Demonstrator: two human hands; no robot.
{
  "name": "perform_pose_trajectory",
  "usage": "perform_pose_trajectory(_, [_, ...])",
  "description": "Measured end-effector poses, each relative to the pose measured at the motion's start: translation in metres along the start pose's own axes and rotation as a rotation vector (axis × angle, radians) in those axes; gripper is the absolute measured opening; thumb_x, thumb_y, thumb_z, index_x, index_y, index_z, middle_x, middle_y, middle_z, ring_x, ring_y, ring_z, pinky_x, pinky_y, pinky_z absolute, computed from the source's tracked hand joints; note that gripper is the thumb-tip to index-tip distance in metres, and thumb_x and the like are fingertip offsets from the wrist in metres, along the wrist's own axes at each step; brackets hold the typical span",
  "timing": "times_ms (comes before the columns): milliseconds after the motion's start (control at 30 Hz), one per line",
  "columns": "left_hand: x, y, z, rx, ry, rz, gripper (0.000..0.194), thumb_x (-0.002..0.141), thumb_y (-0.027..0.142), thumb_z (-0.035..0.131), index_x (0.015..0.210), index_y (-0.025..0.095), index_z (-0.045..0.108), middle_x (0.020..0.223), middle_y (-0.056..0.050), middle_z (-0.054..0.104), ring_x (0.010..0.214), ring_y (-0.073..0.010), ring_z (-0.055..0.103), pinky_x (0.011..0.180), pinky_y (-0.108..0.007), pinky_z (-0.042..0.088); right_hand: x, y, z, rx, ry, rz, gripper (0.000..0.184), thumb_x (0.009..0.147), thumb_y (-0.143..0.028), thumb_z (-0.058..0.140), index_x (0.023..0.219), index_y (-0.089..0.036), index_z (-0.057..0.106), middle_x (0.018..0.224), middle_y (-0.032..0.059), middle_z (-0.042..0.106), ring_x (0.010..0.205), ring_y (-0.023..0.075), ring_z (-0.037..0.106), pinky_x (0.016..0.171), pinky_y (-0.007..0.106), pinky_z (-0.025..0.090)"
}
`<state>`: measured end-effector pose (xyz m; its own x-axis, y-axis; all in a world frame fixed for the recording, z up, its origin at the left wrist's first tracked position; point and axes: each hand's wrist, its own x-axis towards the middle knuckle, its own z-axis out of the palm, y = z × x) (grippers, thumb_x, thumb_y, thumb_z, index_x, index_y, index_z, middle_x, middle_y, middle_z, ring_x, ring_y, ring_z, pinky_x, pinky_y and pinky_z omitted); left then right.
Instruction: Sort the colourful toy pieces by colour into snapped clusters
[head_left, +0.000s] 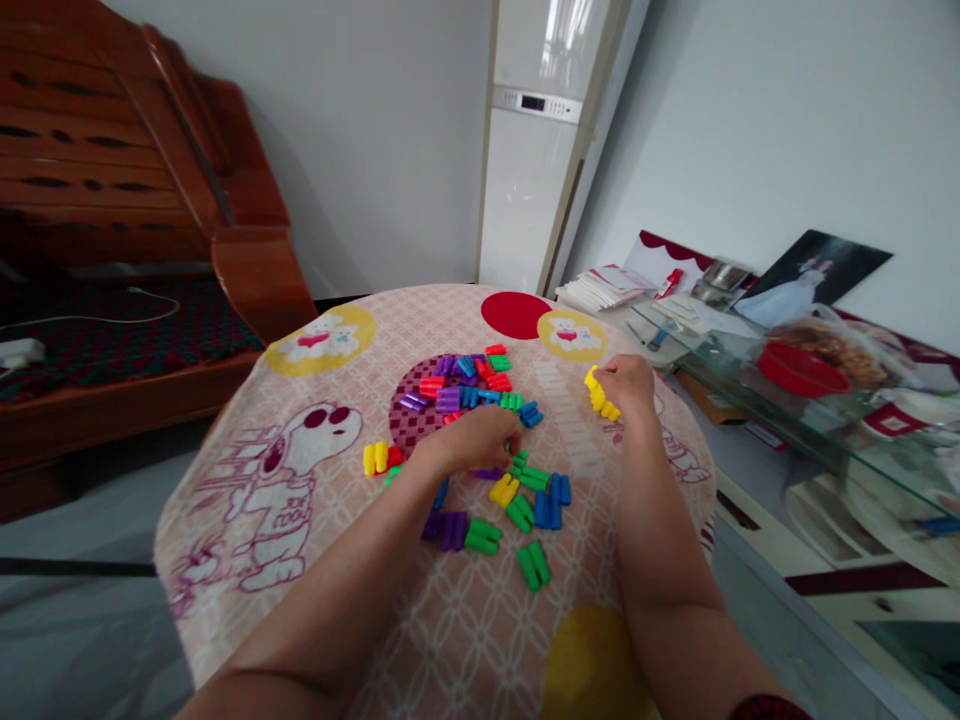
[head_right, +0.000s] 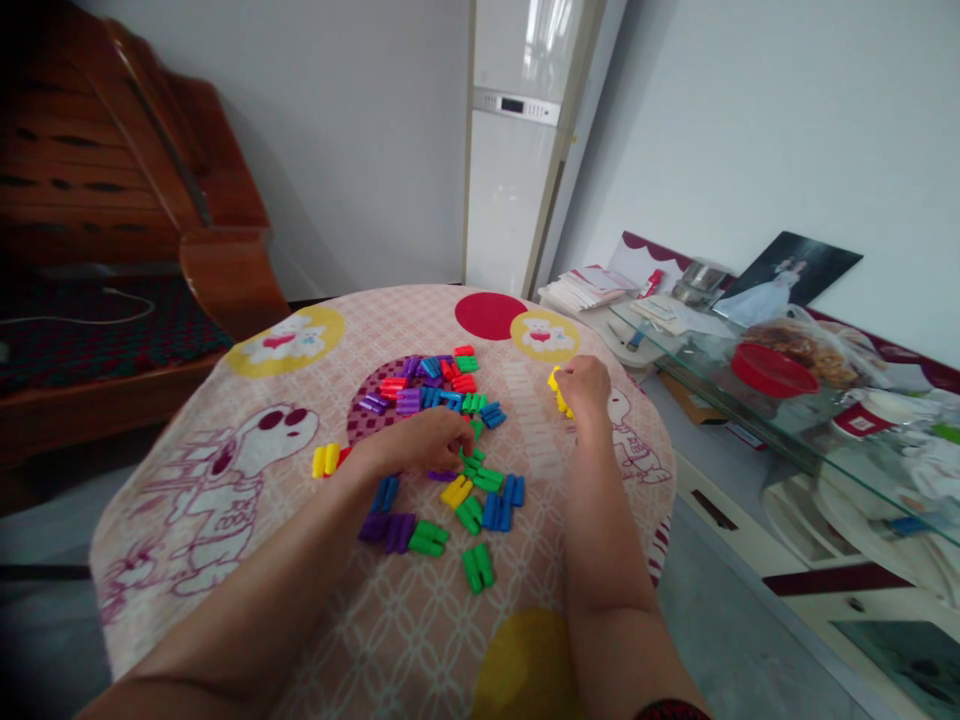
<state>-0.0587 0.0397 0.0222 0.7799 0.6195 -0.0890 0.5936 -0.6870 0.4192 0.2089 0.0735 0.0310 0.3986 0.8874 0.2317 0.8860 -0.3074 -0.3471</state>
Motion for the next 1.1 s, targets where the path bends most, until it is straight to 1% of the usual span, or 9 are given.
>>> perform_pose_trajectory(67, [0.002,0.005,0.005,0.042,-0.003,0.021,0.020,0.068,0.013,0.073,0.085,0.022,0.079,0.073,-0.002,0.073,0.069,-0.0186,0.067,0.063,-0.026,0.044,0.002,0.002,0.005,-0.093,0.018,0.010,0.027,0.082,-0.033,0.061,0.092,-0.015,0.079,0.098,0.0155,0.077,0.096,0.0271,0.072,0.072,0.027,0.050])
perform_pose_trajectory(233, [0.005,0.011,0.015,0.107,0.007,0.052,0.024,0.062,0.021,0.084,0.085,0.022,0.077,0.088,-0.004,0.074,0.083,-0.0210,0.068,0.067,-0.026,0.046,0.000,-0.001,0.022,-0.223,-0.039,0.011,0.032,0.090,-0.034,0.054,0.104,-0.016,0.077,0.110,0.0173,0.075,0.104,0.0266,0.070,0.080,0.030,0.050])
perform_pose_trajectory(433, [0.004,0.017,0.020,0.197,-0.041,0.057,0.037,0.066,0.022,0.085,0.101,0.022,0.072,0.110,-0.007,0.070,0.095,-0.0226,0.067,0.068,-0.025,0.045,-0.003,-0.001,0.030,-0.311,-0.083,-0.056,0.032,0.092,-0.028,0.051,0.110,-0.014,0.075,0.112,0.0194,0.073,0.108,0.0267,0.069,0.084,0.030,0.050])
perform_pose_trajectory(533, [0.004,0.017,0.021,0.184,-0.066,0.088,0.037,0.068,0.020,0.082,0.104,0.022,0.072,0.112,-0.007,0.069,0.098,-0.0229,0.066,0.070,-0.026,0.046,-0.003,0.000,0.029,-0.328,-0.114,-0.043,0.031,0.090,-0.028,0.054,0.109,-0.013,0.074,0.110,0.0195,0.074,0.107,0.0266,0.070,0.084,0.030,0.050])
perform_pose_trajectory(733, [0.004,-0.001,0.011,0.087,0.099,0.062,0.027,0.071,0.011,0.071,0.096,0.020,0.073,0.104,-0.006,0.072,0.098,-0.0218,0.066,0.083,-0.028,0.047,-0.003,-0.005,0.013,-0.209,-0.064,-0.065,0.028,0.087,-0.035,0.061,0.101,-0.015,0.076,0.107,0.0161,0.075,0.103,0.0267,0.069,0.081,0.030,0.049])
perform_pose_trajectory(800, [0.001,-0.012,0.002,0.058,0.157,-0.001,0.025,0.071,0.011,0.069,0.093,0.020,0.074,0.099,-0.006,0.073,0.094,-0.0222,0.066,0.081,-0.028,0.047,-0.006,-0.013,0.006,-0.104,-0.039,-0.146,0.024,0.086,-0.032,0.062,0.094,-0.015,0.077,0.101,0.0130,0.076,0.097,0.0244,0.069,0.078,0.028,0.047])
perform_pose_trajectory(867, [-0.004,-0.025,-0.008,0.007,0.220,-0.083,0.023,0.069,0.012,0.069,0.089,0.020,0.075,0.093,-0.005,0.074,0.089,-0.0223,0.066,0.078,-0.028,0.047,-0.014,-0.027,0.002,0.028,-0.083,-0.285,0.019,0.084,-0.027,0.063,0.085,-0.014,0.077,0.088,0.0092,0.075,0.086,0.0211,0.068,0.072,0.025,0.044])
perform_pose_trajectory(1000, [-0.027,-0.060,-0.032,-0.036,0.344,-0.301,0.017,0.065,0.019,0.072,0.081,0.021,0.075,0.080,-0.003,0.073,0.078,-0.0212,0.066,0.073,-0.028,0.047,-0.041,-0.065,0.007,0.292,-0.325,-0.596,0.015,0.080,-0.020,0.063,0.071,-0.014,0.074,0.066,0.0011,0.067,0.067,0.0135,0.060,0.063,0.022,0.037])
perform_pose_trajectory(1100, [-0.055,-0.092,-0.046,-0.035,0.293,-0.482,0.016,0.064,0.025,0.073,0.080,0.021,0.075,0.074,-0.002,0.072,0.071,-0.0198,0.065,0.067,-0.027,0.046,-0.062,-0.090,0.017,0.389,-0.445,-0.766,0.012,0.078,-0.016,0.065,0.070,-0.014,0.073,0.063,-0.0008,0.064,0.062,0.0109,0.055,0.061,0.021,0.034])
